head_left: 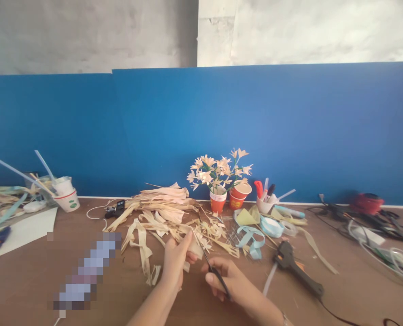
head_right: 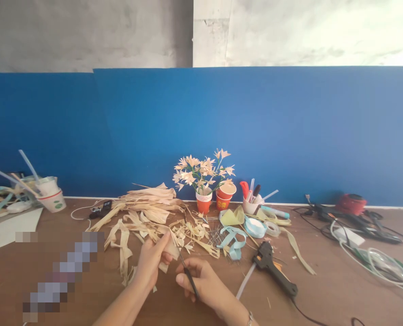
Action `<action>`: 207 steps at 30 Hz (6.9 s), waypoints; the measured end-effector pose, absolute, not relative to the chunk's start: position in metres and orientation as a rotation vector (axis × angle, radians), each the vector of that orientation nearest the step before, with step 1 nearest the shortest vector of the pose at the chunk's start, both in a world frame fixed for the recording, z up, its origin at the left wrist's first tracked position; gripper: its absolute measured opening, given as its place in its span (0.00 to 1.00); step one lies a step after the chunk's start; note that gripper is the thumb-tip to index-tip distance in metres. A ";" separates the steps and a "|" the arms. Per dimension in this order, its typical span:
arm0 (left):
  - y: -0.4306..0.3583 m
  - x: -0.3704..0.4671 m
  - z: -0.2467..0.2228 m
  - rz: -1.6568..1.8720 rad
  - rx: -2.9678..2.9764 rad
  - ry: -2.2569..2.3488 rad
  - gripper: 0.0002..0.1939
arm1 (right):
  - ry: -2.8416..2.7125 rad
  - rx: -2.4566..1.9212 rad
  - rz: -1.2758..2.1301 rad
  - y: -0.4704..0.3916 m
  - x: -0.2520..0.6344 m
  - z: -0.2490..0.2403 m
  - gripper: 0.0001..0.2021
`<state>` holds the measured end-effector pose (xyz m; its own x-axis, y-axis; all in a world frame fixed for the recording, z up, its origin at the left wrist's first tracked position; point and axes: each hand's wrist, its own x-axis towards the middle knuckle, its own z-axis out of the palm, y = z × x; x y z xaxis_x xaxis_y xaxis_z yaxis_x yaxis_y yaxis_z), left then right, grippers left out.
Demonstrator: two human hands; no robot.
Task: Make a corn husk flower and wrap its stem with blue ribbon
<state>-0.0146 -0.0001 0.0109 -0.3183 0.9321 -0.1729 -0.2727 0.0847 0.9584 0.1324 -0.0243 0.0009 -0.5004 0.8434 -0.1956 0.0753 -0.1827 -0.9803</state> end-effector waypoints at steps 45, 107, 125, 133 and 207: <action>0.009 -0.028 0.000 1.104 0.768 1.292 0.28 | -1.624 -1.069 1.819 -0.026 0.139 0.001 0.25; -0.007 -0.016 0.009 0.991 1.059 0.953 0.14 | -1.004 -1.027 1.475 -0.009 0.151 0.004 0.24; -0.006 -0.019 0.009 1.001 0.998 0.937 0.17 | -1.081 -0.974 1.528 -0.009 0.152 0.001 0.22; -0.007 -0.022 0.003 0.977 0.754 0.919 0.16 | -1.218 -1.225 0.994 0.001 0.161 -0.001 0.16; -0.002 -0.017 0.014 1.274 0.680 1.014 0.14 | -1.508 -1.146 1.646 -0.019 0.141 -0.003 0.26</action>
